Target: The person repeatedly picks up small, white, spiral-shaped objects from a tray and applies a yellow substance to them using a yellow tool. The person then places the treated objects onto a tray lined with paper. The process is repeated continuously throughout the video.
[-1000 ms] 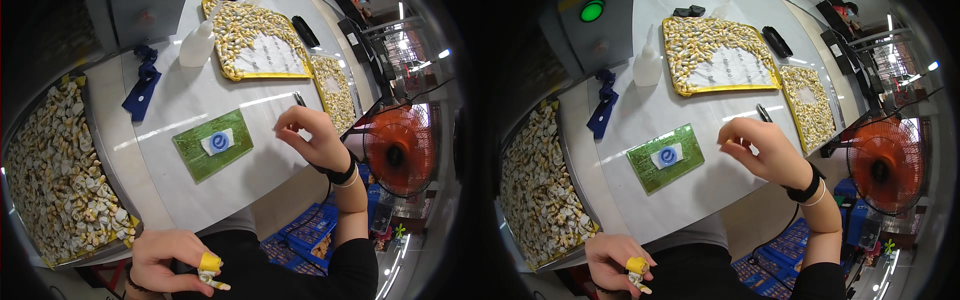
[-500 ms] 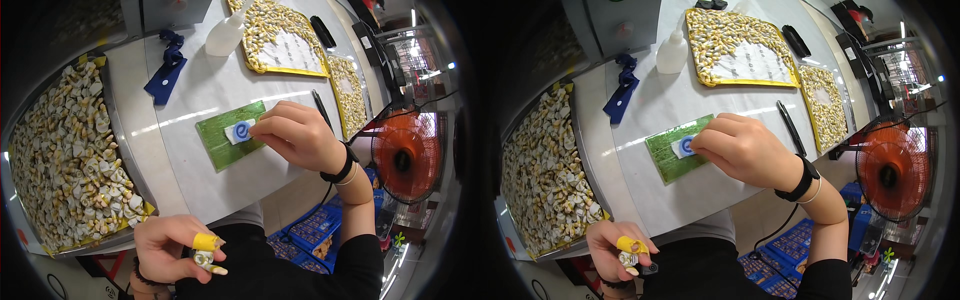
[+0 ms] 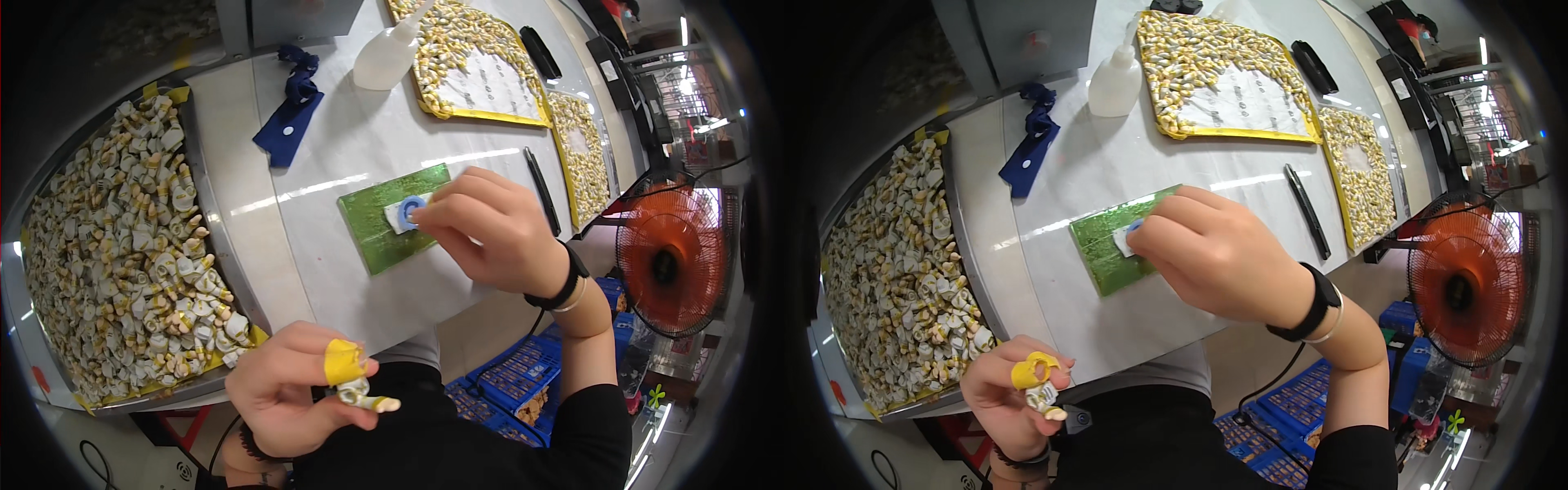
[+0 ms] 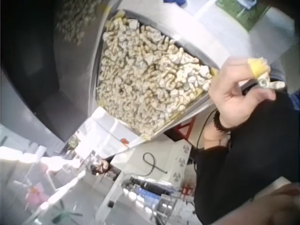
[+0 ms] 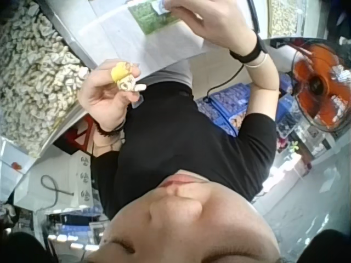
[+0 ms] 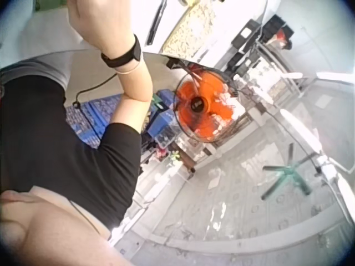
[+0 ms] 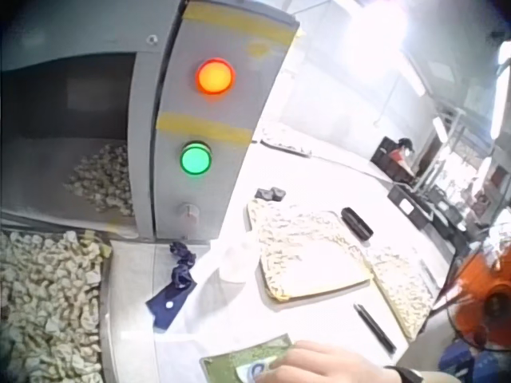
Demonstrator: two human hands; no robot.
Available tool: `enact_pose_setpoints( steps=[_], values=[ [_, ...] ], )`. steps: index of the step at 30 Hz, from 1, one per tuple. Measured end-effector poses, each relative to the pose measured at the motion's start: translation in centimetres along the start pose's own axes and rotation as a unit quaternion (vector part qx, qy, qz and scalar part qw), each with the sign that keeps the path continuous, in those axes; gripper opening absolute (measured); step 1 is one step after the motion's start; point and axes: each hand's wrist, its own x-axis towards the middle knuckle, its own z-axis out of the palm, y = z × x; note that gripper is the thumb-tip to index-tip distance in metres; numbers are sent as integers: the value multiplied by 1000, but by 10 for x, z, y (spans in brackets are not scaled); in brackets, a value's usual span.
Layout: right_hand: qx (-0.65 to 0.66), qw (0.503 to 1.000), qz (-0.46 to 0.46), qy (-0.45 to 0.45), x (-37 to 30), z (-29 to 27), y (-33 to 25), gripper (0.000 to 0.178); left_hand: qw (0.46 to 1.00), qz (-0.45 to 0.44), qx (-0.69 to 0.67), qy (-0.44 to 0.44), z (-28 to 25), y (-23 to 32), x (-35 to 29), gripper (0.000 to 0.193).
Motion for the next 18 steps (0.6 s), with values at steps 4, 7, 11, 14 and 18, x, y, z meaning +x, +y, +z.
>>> enact_pose_setpoints(
  steps=[4,7,11,14,18],
  values=[
    [208,973,66,72,0,-12,-32,22,993,108,51,-5,0,-7,-1,46],
    [303,947,52,87,-6,-15,-56,20,991,60,-113,-23,6,-4,2,31],
    [331,940,9,87,-6,-10,-61,19,991,107,-73,-19,8,-4,3,31],
    [345,934,-1,96,-7,-7,-61,16,993,107,-36,-42,6,-2,6,30],
    [352,930,-29,99,-9,0,-62,10,991,107,18,-76,6,3,7,32]
  ],
)
